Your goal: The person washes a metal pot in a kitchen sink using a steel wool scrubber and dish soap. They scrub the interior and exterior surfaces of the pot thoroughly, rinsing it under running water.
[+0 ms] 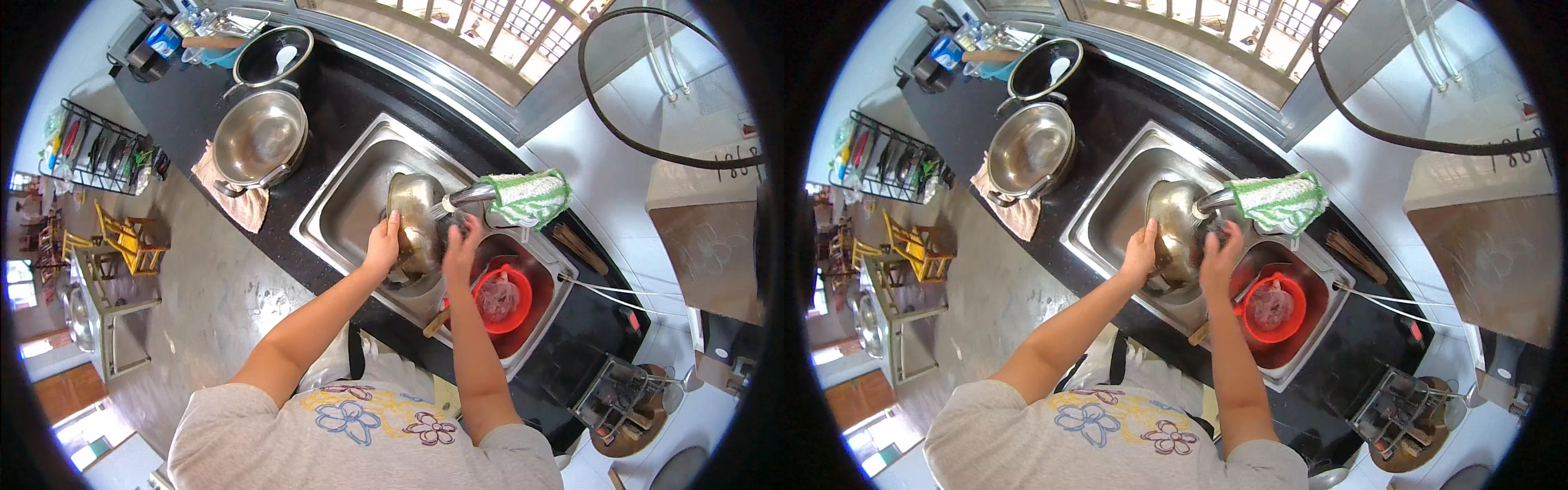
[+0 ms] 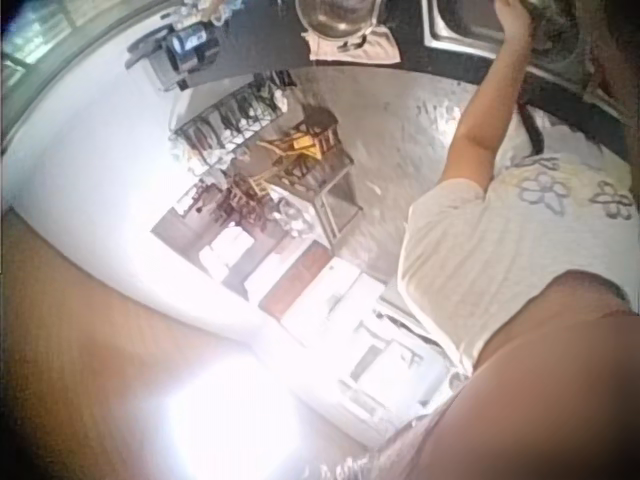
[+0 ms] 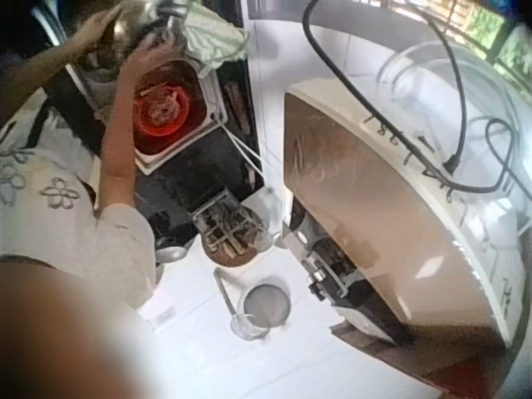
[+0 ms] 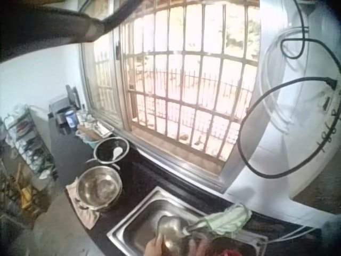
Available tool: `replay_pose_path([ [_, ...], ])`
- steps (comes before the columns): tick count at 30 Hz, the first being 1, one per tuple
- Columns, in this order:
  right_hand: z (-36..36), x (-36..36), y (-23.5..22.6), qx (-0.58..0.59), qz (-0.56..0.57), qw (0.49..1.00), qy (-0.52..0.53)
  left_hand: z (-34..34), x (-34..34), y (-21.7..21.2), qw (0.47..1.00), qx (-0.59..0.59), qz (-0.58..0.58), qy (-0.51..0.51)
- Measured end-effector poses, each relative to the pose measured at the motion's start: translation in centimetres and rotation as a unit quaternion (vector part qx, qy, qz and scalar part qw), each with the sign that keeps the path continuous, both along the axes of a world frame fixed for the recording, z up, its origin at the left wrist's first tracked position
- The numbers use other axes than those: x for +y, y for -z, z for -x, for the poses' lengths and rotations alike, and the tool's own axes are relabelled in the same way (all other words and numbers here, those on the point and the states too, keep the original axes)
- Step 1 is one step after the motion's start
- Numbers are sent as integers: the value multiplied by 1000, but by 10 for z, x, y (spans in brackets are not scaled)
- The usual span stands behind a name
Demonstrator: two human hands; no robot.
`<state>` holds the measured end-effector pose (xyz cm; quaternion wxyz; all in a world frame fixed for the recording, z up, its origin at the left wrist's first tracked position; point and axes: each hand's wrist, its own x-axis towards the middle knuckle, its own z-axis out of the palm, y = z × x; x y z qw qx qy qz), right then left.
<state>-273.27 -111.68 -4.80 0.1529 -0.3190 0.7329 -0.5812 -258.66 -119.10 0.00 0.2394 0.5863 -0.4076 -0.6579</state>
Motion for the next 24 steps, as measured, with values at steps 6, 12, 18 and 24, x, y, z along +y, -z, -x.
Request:
replay_pose_path([
  [6, -40, -32, -66, 240, 40, 940, -240, -43, -22, 24, 996, -78, 43, 22],
  [12, 6, -79, -18, -12, -52, 988, -145, -49, -10, 18, 999, 16, 24, -36],
  [18, -30, -75, -26, 102, -35, 963, -249, -58, -21, 12, 990, 59, -56, -112],
  [24, -55, -63, -33, 209, -34, 923, -321, -63, -30, 29, 982, 104, -65, -142],
])
